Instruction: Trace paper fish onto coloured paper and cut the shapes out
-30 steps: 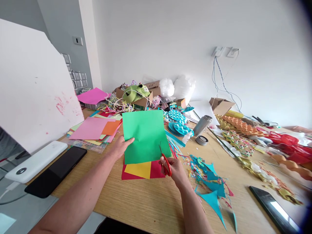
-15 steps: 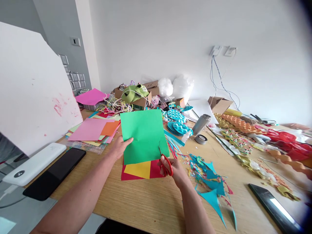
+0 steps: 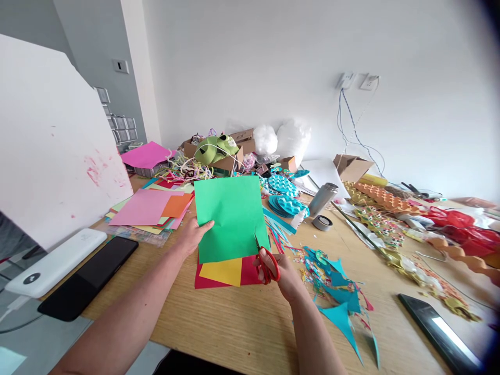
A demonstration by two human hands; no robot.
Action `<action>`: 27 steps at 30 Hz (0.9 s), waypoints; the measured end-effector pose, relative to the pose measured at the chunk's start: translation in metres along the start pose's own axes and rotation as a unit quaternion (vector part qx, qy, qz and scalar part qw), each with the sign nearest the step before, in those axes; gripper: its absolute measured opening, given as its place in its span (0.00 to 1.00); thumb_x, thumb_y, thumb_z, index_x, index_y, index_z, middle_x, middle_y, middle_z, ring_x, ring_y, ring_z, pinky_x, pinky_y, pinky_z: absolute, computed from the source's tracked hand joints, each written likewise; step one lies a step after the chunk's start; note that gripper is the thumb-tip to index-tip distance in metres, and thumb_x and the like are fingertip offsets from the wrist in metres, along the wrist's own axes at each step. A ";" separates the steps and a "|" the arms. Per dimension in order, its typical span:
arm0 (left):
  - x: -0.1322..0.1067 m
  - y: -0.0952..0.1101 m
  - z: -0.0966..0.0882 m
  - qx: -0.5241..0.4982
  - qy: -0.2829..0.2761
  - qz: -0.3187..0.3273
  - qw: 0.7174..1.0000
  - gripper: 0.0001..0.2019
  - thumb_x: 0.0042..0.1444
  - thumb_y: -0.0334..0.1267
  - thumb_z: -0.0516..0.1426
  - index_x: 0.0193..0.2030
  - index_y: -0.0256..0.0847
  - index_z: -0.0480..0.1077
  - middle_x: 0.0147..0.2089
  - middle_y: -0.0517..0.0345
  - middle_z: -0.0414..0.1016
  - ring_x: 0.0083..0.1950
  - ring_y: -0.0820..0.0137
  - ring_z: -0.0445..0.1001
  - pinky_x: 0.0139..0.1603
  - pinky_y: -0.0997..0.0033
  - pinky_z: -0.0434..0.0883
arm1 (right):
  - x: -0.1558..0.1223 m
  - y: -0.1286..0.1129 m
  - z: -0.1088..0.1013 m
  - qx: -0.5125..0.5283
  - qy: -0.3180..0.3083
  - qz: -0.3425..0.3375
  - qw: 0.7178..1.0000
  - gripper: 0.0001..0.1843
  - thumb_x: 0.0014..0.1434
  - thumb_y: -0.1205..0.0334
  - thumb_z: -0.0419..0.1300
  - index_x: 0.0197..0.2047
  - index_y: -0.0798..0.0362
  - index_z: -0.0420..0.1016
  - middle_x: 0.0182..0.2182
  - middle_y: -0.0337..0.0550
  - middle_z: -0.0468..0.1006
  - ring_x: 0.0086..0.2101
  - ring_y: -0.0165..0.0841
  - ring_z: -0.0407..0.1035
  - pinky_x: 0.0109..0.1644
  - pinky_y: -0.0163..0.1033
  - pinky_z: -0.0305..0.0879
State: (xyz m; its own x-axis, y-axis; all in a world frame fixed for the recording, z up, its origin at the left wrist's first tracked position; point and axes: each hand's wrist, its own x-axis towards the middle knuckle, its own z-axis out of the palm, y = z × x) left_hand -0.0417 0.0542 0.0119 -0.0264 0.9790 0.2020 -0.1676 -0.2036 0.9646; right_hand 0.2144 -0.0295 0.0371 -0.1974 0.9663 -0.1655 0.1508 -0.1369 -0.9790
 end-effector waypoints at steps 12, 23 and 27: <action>0.000 0.002 0.002 -0.045 -0.019 -0.010 0.999 0.32 0.40 0.47 0.68 0.52 0.36 0.72 0.48 0.45 0.78 0.54 0.53 0.72 0.58 0.54 0.66 | 0.005 0.004 0.001 -0.100 0.051 -0.027 0.993 0.30 0.50 0.35 0.59 0.21 0.57 0.73 0.14 0.41 0.71 0.16 0.26 0.59 0.22 0.33 0.51; -0.002 0.005 0.004 -0.060 -0.025 -0.014 0.998 0.29 0.39 0.47 0.69 0.49 0.38 0.73 0.48 0.47 0.78 0.56 0.54 0.71 0.59 0.55 0.66 | 0.007 0.002 0.003 -0.150 0.094 -0.037 0.983 0.29 0.47 0.35 0.60 0.16 0.54 0.67 0.12 0.40 0.70 0.14 0.24 0.55 0.20 0.32 0.47; -0.002 0.008 0.005 -0.066 -0.020 -0.020 0.997 0.31 0.37 0.48 0.69 0.50 0.38 0.73 0.48 0.47 0.78 0.55 0.53 0.72 0.58 0.53 0.66 | 0.007 0.002 0.004 -0.135 0.096 -0.034 0.985 0.30 0.45 0.34 0.61 0.16 0.54 0.67 0.11 0.40 0.68 0.14 0.24 0.53 0.19 0.33 0.46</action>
State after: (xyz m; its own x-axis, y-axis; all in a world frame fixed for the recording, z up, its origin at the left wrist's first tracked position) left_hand -0.0379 0.0506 0.0197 0.0229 0.9847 0.1725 -0.2952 -0.1582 0.9423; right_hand 0.2095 -0.0235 0.0333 -0.0322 0.9983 -0.0491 0.4016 -0.0321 -0.9152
